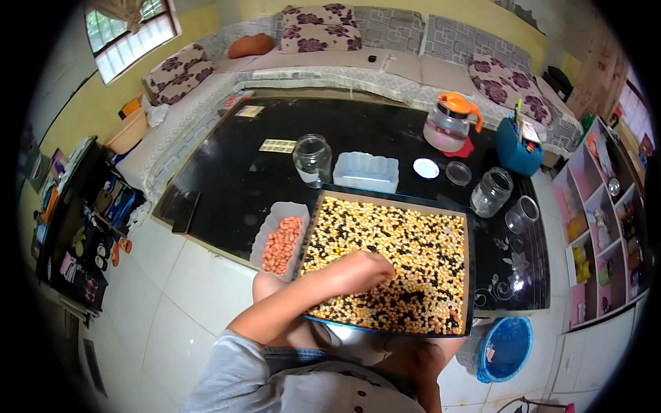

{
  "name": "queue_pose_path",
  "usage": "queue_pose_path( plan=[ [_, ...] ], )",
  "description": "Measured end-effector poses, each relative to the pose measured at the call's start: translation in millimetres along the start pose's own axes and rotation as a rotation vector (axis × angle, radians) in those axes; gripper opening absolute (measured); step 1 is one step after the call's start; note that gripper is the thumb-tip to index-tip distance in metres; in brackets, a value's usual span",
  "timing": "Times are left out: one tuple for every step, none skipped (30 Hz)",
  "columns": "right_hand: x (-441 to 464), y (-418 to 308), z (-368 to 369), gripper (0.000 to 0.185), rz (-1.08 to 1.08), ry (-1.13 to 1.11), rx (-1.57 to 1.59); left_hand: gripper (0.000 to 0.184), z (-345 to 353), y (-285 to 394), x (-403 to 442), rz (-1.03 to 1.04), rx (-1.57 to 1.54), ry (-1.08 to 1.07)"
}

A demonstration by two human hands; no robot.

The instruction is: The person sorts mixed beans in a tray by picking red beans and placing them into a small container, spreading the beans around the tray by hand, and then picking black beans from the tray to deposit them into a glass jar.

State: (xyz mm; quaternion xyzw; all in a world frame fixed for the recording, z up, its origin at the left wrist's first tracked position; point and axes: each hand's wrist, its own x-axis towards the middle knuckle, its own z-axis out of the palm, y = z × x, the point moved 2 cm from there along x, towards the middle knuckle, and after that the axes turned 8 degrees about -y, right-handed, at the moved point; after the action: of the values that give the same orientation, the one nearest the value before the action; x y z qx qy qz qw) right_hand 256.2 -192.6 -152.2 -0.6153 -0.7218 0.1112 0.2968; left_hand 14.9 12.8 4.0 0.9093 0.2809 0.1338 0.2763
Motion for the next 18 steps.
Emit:
queue_pose_path(
  plan=[
    [-2.1, 6.4, -4.3, 0.017, -0.010, -0.005, -0.046, 0.018, 1.6, 0.0, 0.9, -0.004, -0.002, 0.012],
    [-3.7, 11.5, -7.9, 0.014, -0.018, -0.010, -0.093, 0.013, -6.3, -10.2, -13.0, -0.067, -0.018, 0.144],
    [2.4, -20.5, 24.2, 0.014, -0.016, 0.004, -0.007, 0.014, -46.9, -22.8, -53.8, -0.160, 0.131, 0.147],
    [3.3, -17.9, 17.3, 0.013, -0.022, 0.000, -0.038, 0.013, -53.6, -32.5, -67.2, -0.172, 0.151, 0.234],
    [4.0, -14.4, 11.3, 0.013, -0.027, -0.004, -0.070, 0.013, -60.0, -36.4, -78.7, -0.261, 0.157, 0.286],
    [3.4, -7.5, 5.7, 0.013, -0.033, -0.010, -0.084, 0.014, -63.7, -40.7, -87.0, -0.286, 0.203, 0.324],
    [1.2, -4.6, 6.7, 0.014, -0.012, -0.045, -0.088, 0.015, -67.7, -47.6, -97.5, -0.331, 0.176, 0.322],
    [0.6, 0.0, 5.7, 0.016, 0.007, -0.080, -0.102, 0.016, -66.9, -52.5, -102.2, -0.379, 0.146, 0.315],
    [2.2, 2.1, 5.6, 0.016, 0.007, -0.081, -0.109, 0.016, -65.9, -56.1, -105.4, -0.424, 0.117, 0.305],
    [1.9, 3.6, 2.4, 0.014, -0.023, -0.048, -0.078, 0.018, -63.4, -55.6, -105.7, -0.404, 0.171, 0.296],
    [-0.4, 4.6, 1.5, 0.012, -0.042, -0.009, -0.047, 0.021, -63.8, -53.0, -105.5, -0.389, 0.143, 0.306],
    [-5.1, 7.8, 9.9, 0.012, -0.043, -0.010, -0.078, 0.021, -67.0, -47.9, -103.3, -0.397, 0.136, 0.299],
    [-10.4, 10.3, 20.6, 0.013, -0.036, -0.010, -0.114, 0.022, -68.2, -46.1, -98.9, -0.398, 0.126, 0.288],
    [-10.6, 7.1, 22.8, 0.014, -0.005, 0.043, -0.104, 0.022, -64.3, -49.6, -92.5, -0.338, 0.183, 0.301],
    [-2.0, -2.5, 18.0, 0.015, 0.013, 0.000, -0.048, 0.021, -65.0, -40.8, -82.3, -0.428, 0.085, 0.236],
    [5.4, -12.1, 11.7, 0.015, 0.006, 0.026, -0.034, 0.020, -57.3, -38.6, -69.6, -0.339, 0.079, 0.216],
    [6.4, -18.5, 3.9, 0.015, -0.005, 0.042, -0.019, 0.020, -47.7, -33.5, -59.1, -0.260, 0.068, 0.198],
    [6.1, -18.2, 2.6, 0.015, 0.013, 0.049, -0.033, 0.019, -40.7, -21.6, -44.5, -0.201, 0.045, 0.111]
  ],
)
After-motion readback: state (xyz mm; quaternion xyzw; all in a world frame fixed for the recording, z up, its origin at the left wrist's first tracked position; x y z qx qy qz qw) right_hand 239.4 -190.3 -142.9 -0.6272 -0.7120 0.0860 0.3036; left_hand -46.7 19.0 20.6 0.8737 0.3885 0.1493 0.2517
